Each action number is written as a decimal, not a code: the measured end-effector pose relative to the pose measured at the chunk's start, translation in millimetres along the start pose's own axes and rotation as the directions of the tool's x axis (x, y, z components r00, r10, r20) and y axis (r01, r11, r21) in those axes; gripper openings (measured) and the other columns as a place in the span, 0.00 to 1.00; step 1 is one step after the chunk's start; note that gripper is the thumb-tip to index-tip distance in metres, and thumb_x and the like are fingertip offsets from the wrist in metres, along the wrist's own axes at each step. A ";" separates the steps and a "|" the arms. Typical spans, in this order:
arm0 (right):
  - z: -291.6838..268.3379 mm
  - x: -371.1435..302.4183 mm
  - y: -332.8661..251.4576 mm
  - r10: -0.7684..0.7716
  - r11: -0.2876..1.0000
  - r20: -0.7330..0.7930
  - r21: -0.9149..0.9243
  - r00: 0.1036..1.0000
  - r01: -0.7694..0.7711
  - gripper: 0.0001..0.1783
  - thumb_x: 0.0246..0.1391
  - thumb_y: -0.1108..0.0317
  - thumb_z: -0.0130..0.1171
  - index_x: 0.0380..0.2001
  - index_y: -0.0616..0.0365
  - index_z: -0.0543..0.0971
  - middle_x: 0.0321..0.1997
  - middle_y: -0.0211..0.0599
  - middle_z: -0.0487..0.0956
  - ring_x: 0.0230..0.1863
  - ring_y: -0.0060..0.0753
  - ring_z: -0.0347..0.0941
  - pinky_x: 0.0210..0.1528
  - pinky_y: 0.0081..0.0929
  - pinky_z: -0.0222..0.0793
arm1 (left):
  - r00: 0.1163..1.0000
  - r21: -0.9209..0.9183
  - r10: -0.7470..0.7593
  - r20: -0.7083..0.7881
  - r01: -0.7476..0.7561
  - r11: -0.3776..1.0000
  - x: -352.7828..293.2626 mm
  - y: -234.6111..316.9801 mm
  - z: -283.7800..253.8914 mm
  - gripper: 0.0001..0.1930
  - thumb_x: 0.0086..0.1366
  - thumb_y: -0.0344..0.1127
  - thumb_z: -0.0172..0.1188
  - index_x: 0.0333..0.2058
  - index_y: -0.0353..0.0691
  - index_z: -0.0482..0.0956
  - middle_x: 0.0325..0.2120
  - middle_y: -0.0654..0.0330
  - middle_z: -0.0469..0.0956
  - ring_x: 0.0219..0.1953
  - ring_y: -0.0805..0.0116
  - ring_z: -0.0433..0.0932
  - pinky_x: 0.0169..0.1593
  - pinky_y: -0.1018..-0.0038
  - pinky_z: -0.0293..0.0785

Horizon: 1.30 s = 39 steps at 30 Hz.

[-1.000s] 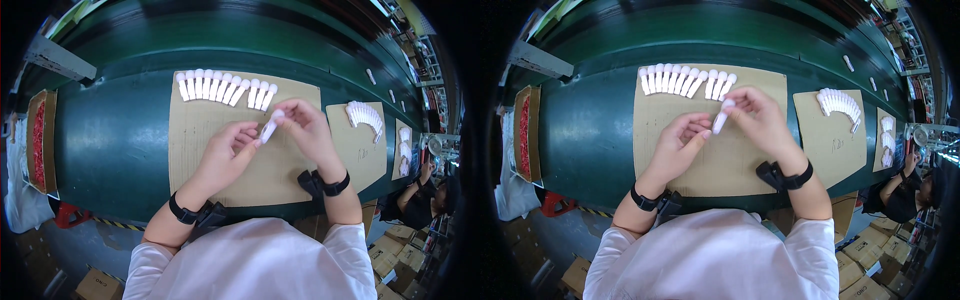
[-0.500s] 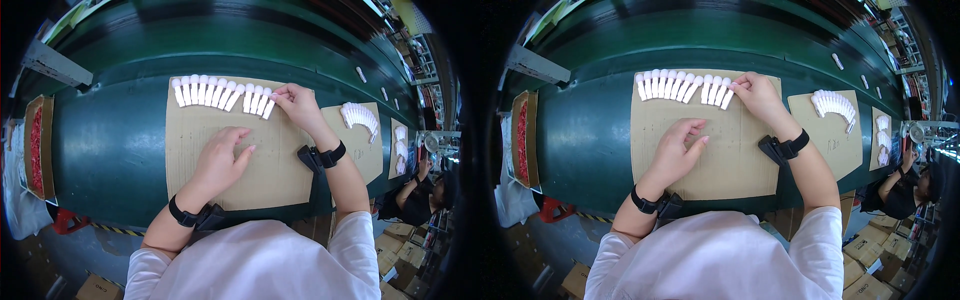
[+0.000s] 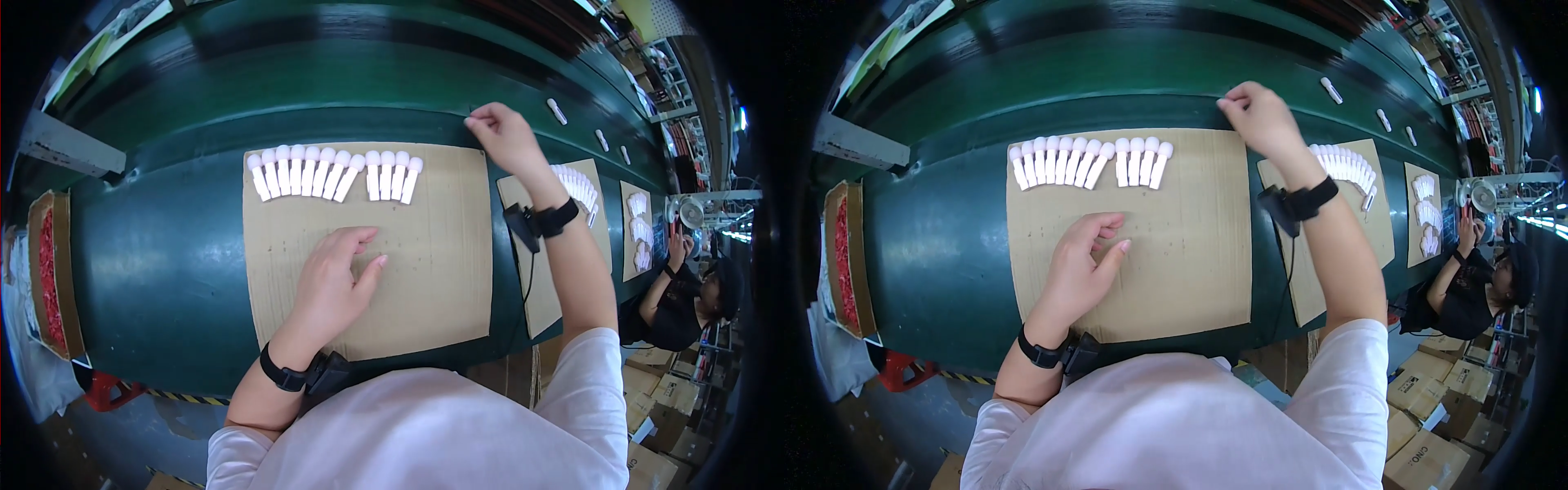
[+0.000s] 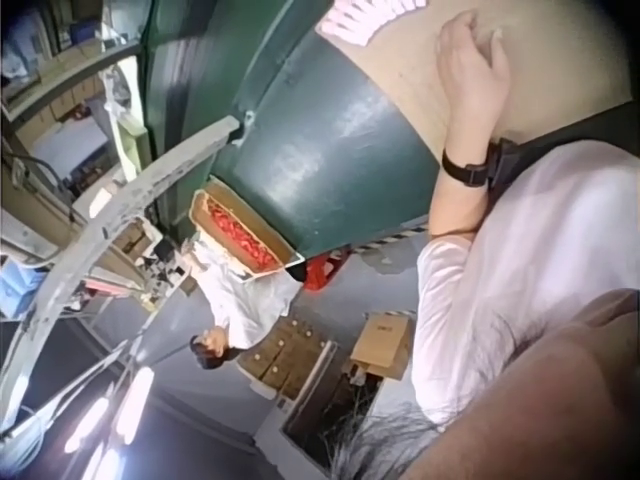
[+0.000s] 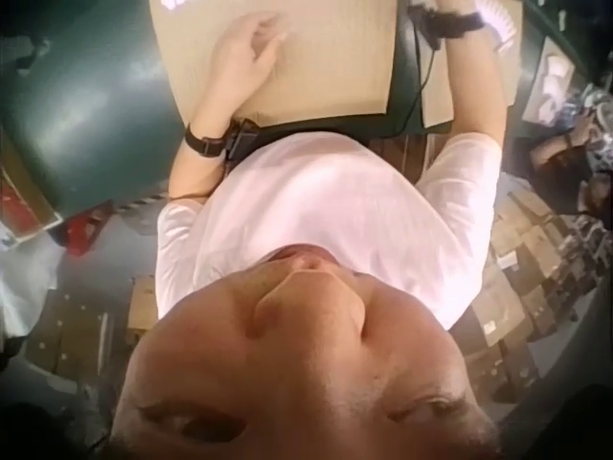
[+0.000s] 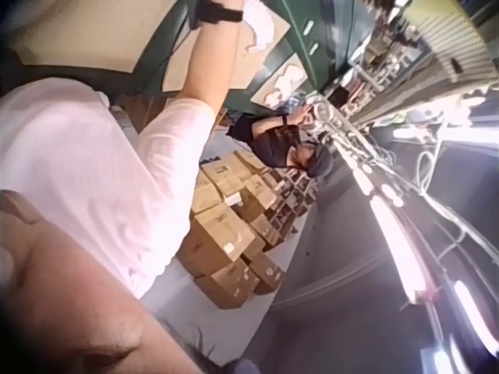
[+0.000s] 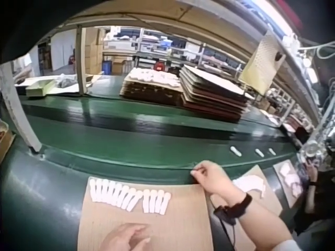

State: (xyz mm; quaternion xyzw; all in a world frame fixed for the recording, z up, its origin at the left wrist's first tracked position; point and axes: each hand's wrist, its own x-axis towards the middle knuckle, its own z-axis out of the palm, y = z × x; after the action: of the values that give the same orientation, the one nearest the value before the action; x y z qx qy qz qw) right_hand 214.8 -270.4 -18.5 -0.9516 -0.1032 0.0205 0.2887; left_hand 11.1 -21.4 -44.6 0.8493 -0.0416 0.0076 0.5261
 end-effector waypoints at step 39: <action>16.2 -164.3 -93.5 -0.381 0.837 -0.043 0.409 0.923 0.365 0.12 0.49 0.80 0.63 0.39 0.64 0.76 0.37 0.36 0.77 0.42 0.27 0.72 0.46 0.23 0.67 | 0.998 -0.569 0.035 0.054 0.002 0.822 -9.6 21.5 -21.0 0.13 0.62 0.27 0.61 0.46 0.35 0.77 0.38 0.60 0.79 0.41 0.72 0.77 0.47 0.73 0.73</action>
State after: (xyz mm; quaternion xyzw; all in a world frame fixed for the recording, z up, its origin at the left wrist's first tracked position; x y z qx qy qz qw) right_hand 35.3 -219.8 16.4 -0.8309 -0.2856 0.0040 0.4776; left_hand 0.5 -11.5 -16.7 0.6533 -0.0658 -0.0270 0.7538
